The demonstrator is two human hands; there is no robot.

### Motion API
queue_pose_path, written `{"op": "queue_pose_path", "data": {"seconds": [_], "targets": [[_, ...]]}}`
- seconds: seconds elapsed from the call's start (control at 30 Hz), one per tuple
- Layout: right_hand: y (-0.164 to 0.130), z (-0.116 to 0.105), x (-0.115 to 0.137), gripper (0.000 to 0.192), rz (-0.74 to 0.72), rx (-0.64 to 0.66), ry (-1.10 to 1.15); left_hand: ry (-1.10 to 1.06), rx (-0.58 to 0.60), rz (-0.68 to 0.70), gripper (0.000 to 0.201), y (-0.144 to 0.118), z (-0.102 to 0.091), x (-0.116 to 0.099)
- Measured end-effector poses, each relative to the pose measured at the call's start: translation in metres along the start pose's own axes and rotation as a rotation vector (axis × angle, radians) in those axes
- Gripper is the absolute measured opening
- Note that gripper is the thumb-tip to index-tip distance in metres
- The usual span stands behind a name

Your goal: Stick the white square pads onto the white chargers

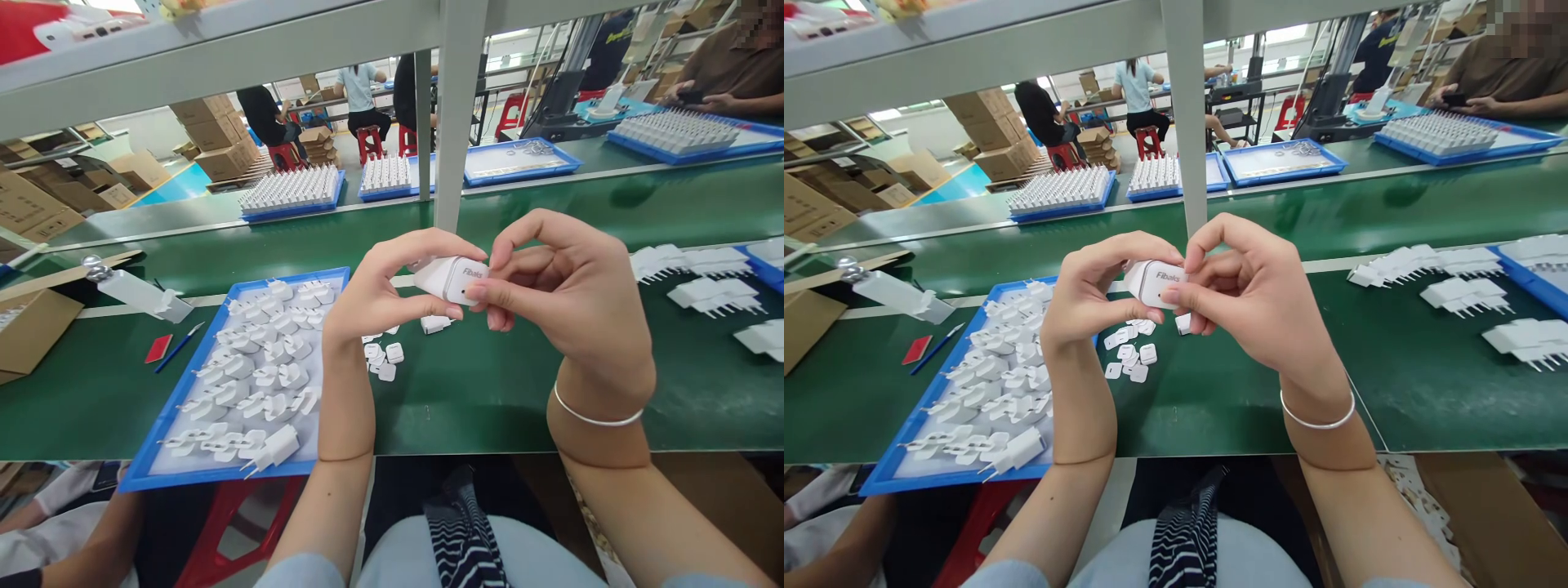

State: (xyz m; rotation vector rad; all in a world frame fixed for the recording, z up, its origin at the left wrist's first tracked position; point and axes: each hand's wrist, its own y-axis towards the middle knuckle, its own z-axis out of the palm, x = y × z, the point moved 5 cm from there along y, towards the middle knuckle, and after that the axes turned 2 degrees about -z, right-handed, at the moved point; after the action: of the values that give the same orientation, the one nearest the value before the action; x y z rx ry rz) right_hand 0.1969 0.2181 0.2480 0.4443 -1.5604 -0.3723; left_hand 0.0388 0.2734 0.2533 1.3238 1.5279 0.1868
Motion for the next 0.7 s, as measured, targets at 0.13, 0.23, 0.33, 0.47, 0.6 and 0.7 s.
{"op": "queue_pose_path", "data": {"seconds": [0.13, 0.23, 0.33, 0.47, 0.6, 0.7], "targets": [[0.0021, 0.0010, -0.0027, 0.037, 0.039, 0.049, 0.035, -0.006, 0.024, 0.017, 0.041, 0.0008, 0.0003, -0.0032], [0.0026, 0.0012, -0.0042, 0.041, 0.058, 0.056, 0.041, -0.012, 0.016, -0.001, 0.041, 0.0015, 0.0001, -0.0026], [0.0024, 0.0010, -0.0041, 0.042, 0.061, 0.038, 0.023, -0.018, 0.009, -0.022, 0.041, 0.0016, 0.0005, -0.0005], [0.0020, 0.0004, -0.0033, 0.041, 0.059, 0.028, -0.011, -0.007, 0.011, -0.028, 0.041, 0.0012, 0.0012, 0.0005], [0.0020, -0.0013, -0.0038, 0.041, 0.045, 0.026, -0.022, 0.006, 0.007, -0.028, 0.042, 0.0010, 0.0010, 0.0009], [0.0022, -0.0022, -0.0051, 0.041, 0.051, 0.020, -0.023, -0.012, -0.005, -0.034, 0.044, 0.0014, 0.0006, 0.0035]]}}
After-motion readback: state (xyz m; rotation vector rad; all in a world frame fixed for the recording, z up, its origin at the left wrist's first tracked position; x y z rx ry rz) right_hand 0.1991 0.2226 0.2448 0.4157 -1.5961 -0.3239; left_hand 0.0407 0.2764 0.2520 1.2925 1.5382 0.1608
